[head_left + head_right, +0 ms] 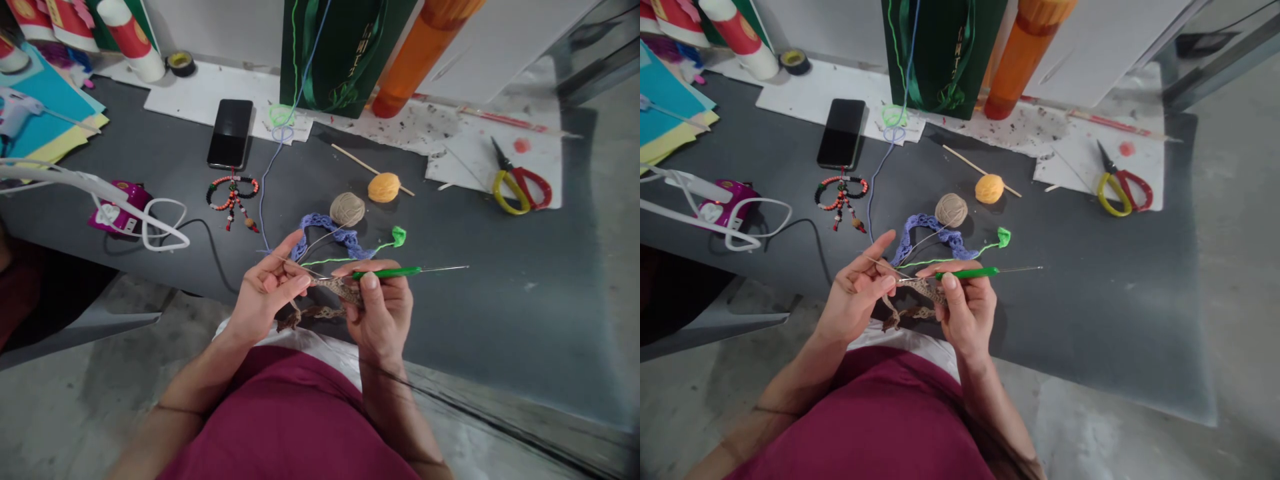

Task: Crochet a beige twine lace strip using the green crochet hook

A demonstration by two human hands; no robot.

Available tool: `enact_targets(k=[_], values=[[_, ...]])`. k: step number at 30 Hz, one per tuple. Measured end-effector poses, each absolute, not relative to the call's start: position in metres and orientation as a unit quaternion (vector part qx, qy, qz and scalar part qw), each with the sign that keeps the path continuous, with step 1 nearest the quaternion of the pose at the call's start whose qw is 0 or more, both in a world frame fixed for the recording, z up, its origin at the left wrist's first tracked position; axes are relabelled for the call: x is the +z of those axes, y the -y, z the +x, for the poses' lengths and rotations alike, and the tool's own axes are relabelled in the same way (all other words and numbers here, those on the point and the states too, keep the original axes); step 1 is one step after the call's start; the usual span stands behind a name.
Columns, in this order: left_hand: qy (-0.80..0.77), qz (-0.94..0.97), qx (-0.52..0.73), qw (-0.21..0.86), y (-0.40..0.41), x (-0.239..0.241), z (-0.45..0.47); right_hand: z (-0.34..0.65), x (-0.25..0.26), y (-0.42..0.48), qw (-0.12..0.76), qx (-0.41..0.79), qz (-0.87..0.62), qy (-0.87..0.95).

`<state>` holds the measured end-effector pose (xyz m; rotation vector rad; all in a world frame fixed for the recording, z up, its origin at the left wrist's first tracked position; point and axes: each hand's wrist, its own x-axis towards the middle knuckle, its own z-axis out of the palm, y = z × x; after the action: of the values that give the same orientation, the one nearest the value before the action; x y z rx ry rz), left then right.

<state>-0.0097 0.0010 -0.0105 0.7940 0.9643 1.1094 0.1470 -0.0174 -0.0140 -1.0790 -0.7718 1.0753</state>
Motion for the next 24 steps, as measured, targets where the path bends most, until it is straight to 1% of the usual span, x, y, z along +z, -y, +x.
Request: enact_targets(k=[6,11,17,24], values=[[-0.435,0.355,0.498,0.661,0.000,-0.009,-0.009,0.151,-0.017,0.021,0.652,0.466,-0.466,0.374],[-0.441,0.375,0.506,0.639,0.000,-0.010,-0.010,0.155,-0.018,0.024,0.649,0.427,-0.450,0.440],[-0.465,0.401,0.507,0.605,0.002,-0.008,-0.010,0.160,-0.014,0.027,0.629,0.324,-0.444,0.550],[-0.468,0.411,0.511,0.593,0.004,-0.005,-0.008,0.160,-0.012,0.031,0.597,0.202,-0.432,0.645]])
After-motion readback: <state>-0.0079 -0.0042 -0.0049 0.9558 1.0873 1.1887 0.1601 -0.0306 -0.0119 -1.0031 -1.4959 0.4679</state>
